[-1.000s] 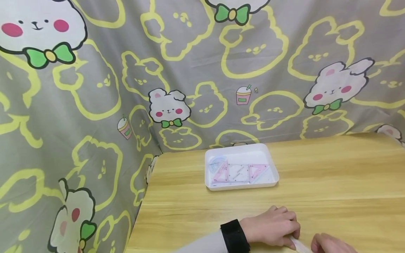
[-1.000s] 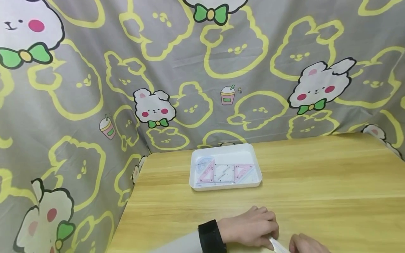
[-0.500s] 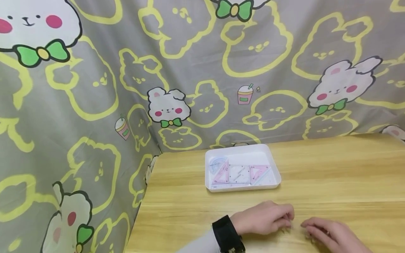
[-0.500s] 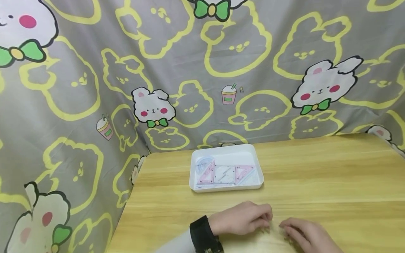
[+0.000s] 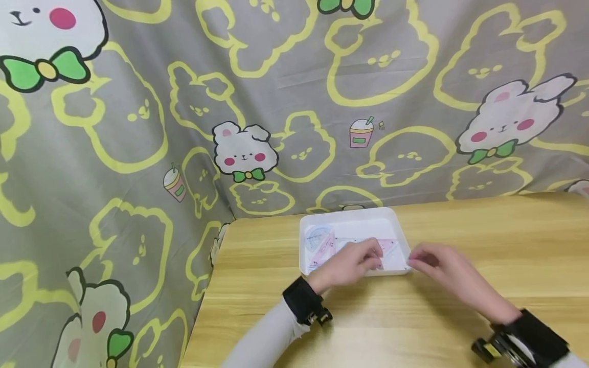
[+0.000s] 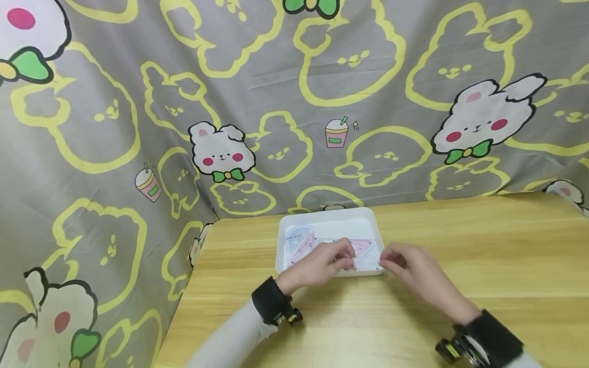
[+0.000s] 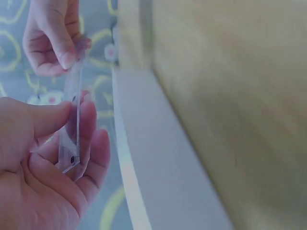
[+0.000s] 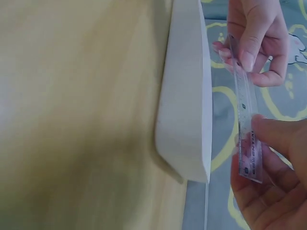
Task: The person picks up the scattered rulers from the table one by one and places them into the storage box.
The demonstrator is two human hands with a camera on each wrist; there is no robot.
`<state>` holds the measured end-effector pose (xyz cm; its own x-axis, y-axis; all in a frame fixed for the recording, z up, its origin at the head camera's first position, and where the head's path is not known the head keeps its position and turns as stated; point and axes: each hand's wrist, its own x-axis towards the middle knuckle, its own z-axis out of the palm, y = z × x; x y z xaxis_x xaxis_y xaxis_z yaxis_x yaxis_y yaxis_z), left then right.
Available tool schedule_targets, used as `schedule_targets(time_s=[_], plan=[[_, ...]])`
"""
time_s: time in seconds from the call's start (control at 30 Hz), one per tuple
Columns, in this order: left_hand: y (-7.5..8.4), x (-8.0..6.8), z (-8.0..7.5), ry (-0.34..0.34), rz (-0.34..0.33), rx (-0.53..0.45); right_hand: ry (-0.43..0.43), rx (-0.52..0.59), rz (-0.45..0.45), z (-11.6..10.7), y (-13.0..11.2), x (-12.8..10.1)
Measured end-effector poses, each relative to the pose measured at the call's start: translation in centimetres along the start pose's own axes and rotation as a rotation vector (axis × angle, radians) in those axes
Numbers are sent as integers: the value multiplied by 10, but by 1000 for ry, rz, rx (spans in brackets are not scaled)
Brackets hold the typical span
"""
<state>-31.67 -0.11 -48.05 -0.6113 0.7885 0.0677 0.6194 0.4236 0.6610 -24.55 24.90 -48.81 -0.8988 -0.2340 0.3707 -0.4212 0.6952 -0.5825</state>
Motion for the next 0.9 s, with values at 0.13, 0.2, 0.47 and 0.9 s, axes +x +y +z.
schedule_targets(time_s=[0.13, 0.2, 0.47, 0.9], plan=[[-23, 7, -17, 38, -68, -19, -91, -4, 7, 7, 4, 36], [-33, 11, -22, 53, -97, -16, -122, 3, -2, 11, 8, 52], [-63, 32, -34, 77, -131, 69, -191, -12, -36, 26, 30, 92], [-90, 56, -40, 54, -137, 325, -222, -127, -95, 48, 52, 125]])
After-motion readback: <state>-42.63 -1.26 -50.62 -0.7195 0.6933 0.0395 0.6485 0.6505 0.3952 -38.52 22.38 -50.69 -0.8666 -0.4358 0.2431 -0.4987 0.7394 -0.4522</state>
